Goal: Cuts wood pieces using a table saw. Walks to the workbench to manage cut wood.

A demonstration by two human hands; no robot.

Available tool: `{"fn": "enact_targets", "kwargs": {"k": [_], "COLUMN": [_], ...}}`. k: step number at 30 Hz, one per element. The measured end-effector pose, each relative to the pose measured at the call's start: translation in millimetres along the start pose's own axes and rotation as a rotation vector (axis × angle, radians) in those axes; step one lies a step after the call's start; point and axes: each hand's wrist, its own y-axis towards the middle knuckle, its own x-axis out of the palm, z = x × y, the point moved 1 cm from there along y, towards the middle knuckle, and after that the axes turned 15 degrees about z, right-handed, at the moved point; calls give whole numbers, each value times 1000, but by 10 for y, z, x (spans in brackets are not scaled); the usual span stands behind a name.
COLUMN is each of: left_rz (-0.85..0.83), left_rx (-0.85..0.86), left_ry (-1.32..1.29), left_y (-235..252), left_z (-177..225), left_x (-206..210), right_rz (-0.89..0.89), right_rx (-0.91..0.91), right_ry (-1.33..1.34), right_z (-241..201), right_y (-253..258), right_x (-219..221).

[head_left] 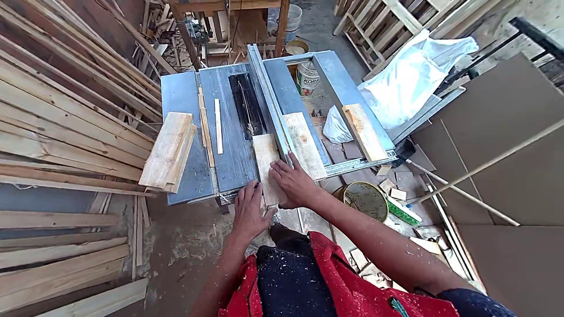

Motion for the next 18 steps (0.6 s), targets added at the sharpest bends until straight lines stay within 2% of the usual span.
{"fn": "enact_targets", "kwargs": {"k": [6,11,18], "left_rz": [74,36,-24], "left_rx": [130,116,109], "left_ry": [41,71,136], "left_y": [171,333,571], "left_z": [-11,60,94], "left_x": [141,77,-28], "right_rz": [5,-69,-56], "right_rx": [-8,-10,-33], "right_ry": [-36,-87,-64], "right_z": [181,205,376], "right_y": [150,295,454], "right_x": [-64,-99,-68]}}
